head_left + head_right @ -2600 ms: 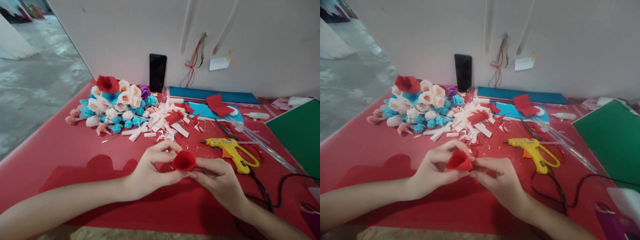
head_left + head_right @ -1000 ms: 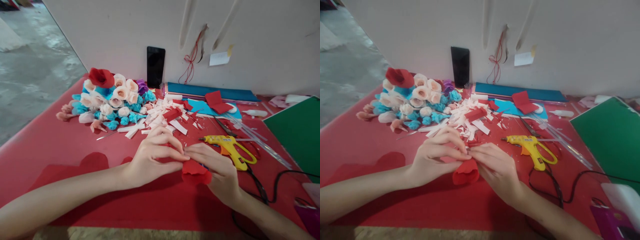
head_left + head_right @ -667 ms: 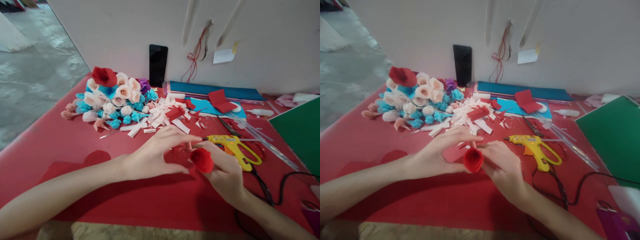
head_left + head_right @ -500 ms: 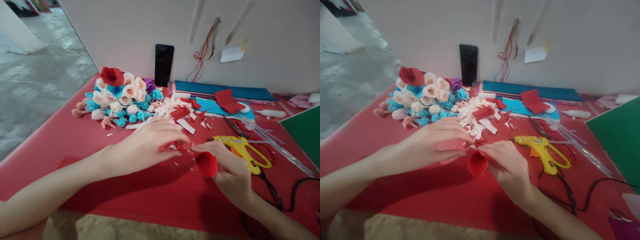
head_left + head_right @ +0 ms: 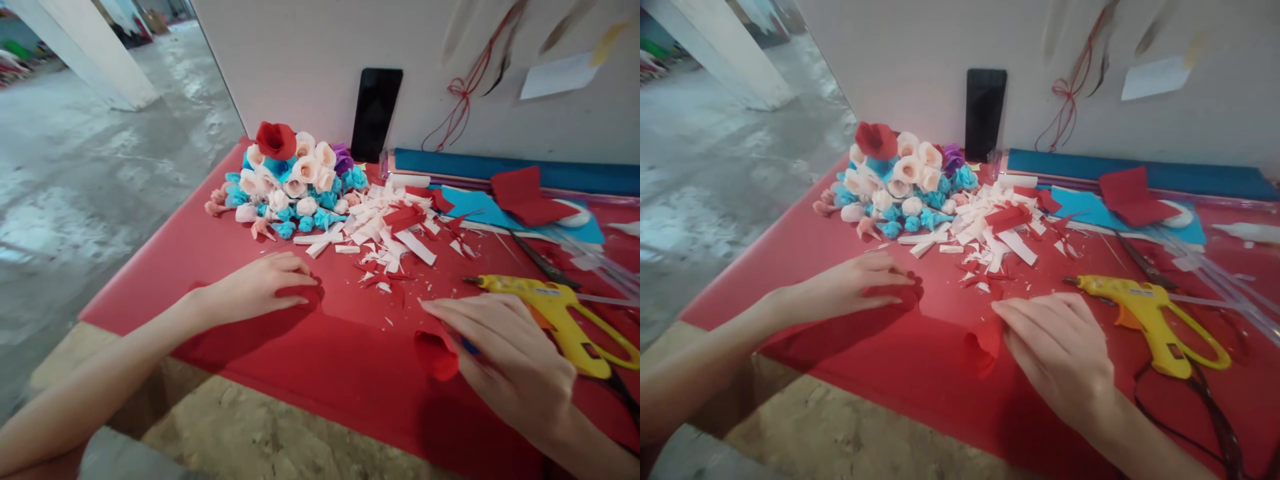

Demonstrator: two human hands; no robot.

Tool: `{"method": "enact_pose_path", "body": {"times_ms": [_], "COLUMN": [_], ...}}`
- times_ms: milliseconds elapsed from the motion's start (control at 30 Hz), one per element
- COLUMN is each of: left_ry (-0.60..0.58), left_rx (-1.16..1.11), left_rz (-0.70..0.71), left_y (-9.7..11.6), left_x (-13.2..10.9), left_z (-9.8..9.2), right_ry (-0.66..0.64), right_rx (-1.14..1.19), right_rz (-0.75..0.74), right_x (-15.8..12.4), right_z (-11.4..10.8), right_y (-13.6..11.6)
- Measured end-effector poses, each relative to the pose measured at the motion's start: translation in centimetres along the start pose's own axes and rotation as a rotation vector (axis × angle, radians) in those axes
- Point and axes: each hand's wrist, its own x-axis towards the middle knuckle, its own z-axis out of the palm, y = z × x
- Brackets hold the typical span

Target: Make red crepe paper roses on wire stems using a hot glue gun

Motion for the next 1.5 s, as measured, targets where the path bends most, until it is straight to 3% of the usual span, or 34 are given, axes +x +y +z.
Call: {"method": "enact_pose_path", "body": {"times_ms": [200,467,667,833,1000,1200,1333,1367,1500], "left_ry": [0.068,0.094,0.142,0.303,0.51,0.48,0.432,0.478,0.31], "left_rx": [0.008,-0.049,-0.094,-0.175,-0.157,-0.149,-0.457,-0.581,-1.022], "left_rz": [-0.001,0.115,-0.032,-0.146,-0.061,0.091,0.11,0.139,0.159], "left_y": [-0.5,-1.1,-0.6,1.6,5.5,8.9,9.7,9.8,10.1], "left_x": [0.0,0.0,-0.4,0.1,3.3,7.1,8.0,8.1,8.3], "left_z": [1.4,1.6,1.1,-0.5,-2.4,-3.1,-2.3,-1.9,-0.3], "right_ry": [-0.014,-0.022,-0.015,0.044,0.03,-0.031,-0.004,0.028,0.146], "right_rx": [-0.17,-0.166,-0.114,0.112,0.251,0.451,0.53,0.516,0.48], "right_rz": [-0.103,-0.085,-0.021,0.138,0.277,0.402,0.508,0.519,0.53], "right_x": [-0.1,-0.3,-0.3,0.6,1.2,1.1,1.1,1.1,1.0], "right_z": [0.5,0.6,0.5,-0.4,-1.7,-2.0,-2.1,-2.2,-2.6], "right_y": [-0.1,0.3,0.5,0.2,-0.4,-1.1,-1.0,-1.0,-1.0]}}
